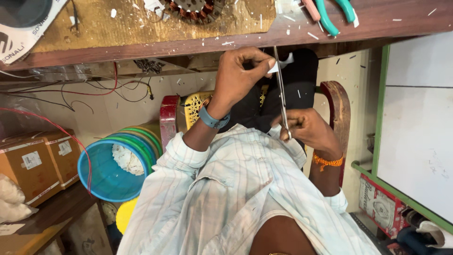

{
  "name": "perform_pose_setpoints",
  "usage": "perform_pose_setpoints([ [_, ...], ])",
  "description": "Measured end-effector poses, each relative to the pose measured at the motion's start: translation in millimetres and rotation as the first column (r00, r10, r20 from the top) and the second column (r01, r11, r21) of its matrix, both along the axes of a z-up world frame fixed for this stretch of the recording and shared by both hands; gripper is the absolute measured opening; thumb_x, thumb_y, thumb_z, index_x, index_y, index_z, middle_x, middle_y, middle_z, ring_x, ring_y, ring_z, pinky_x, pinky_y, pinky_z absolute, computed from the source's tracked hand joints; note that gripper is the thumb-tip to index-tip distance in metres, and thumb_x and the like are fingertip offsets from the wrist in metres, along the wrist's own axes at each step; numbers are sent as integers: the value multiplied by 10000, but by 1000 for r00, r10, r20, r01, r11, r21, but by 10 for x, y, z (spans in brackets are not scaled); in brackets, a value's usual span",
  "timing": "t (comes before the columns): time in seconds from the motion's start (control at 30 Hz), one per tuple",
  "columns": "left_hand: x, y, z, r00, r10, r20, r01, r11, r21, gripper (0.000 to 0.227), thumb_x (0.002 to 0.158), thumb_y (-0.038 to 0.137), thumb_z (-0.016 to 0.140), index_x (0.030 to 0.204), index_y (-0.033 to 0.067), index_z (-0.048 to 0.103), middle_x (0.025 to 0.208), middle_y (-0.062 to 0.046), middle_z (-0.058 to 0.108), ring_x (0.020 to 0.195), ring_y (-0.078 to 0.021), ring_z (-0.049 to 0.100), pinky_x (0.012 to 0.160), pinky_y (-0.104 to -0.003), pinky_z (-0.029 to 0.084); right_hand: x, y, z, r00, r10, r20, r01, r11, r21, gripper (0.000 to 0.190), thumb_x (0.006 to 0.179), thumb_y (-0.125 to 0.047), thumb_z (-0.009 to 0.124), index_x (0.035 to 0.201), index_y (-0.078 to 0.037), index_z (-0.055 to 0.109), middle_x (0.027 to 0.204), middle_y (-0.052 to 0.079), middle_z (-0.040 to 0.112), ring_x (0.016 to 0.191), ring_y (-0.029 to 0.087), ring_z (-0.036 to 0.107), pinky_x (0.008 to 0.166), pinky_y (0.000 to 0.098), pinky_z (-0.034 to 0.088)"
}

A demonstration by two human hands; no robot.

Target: The person repeatedly cuts small white insulating pieces with scissors and inserts them into slots on a circular copper-wound stator. They use a screwdriver to adjust or secure the pieces in place. The work is performed at a cluttered bench with tools and electrical parts visible.

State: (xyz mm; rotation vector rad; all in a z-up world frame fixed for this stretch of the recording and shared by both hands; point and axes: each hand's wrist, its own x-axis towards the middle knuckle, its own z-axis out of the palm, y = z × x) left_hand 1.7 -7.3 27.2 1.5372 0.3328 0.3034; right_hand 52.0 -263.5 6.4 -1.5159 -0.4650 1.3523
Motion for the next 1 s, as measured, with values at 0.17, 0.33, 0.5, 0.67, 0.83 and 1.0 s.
perform_pose_setpoints([
  [0.17, 7, 45, -95, 997, 76, 34, -70, 986, -152, 160, 983, 129, 717, 1056, -11, 738, 920, -75, 784, 829, -119, 743, 580, -218, 551, 17, -94, 123, 974, -76, 215, 102, 988, -113, 301, 815, 62, 694, 1106, -4, 735, 815, 66, 764, 714, 133, 723, 649, 279, 576],
  [0.33, -170, 47, -126, 1000, -14, 26, 25, 872, -488, 201, 1044, 206, 576, 1148, 36, 557, 1019, -129, 789, 927, -177, 801, 472, -225, 564, 657, -645, 418, 736, -417, 534, 523, 851, -57, 301, 1021, 63, 595, 1311, 34, 668, 982, 161, 732, 911, 205, 676, 843, 322, 538],
  [0.5, -375, 9, -194, 996, -88, 28, 88, 817, -570, 132, 1024, 205, 572, 1097, 116, 508, 1070, -103, 744, 809, -176, 791, 421, -218, 523, 2025, -721, 373, 566, -58, 822, 377, 905, -195, 342, 1040, -26, 683, 1368, 52, 621, 1046, 157, 718, 925, 214, 700, 857, 358, 566],
  [0.67, -533, -15, -160, 998, -41, -42, 25, 948, -316, 134, 1038, 150, 639, 1134, 71, 591, 1018, -82, 704, 768, -143, 745, 475, -217, 501, 3123, -252, -118, 460, 380, 802, 201, 836, -511, 346, 1003, -32, 706, 1334, 40, 635, 1061, 167, 715, 915, 216, 697, 838, 365, 563],
  [0.83, -569, -84, -55, 994, -94, -62, 79, 975, -208, 106, 1008, 104, 646, 1095, 57, 608, 985, -62, 753, 854, -123, 763, 517, -212, 544, 3300, -38, -246, 365, 500, 785, 136, 806, -577, 350, 967, -37, 730, 1300, 29, 648, 1076, 177, 713, 905, 218, 695, 819, 373, 560],
  [1.0, -461, -184, -14, 995, -97, 13, 97, 963, -252, 77, 1027, 102, 623, 1075, 42, 615, 949, -66, 740, 815, -158, 789, 506, -239, 560, 1760, -205, 482, 203, 81, 976, 33, 995, -89, 270, 982, -69, 750, 1248, -37, 714, 1090, 160, 739, 887, 213, 694, 777, 341, 549],
])
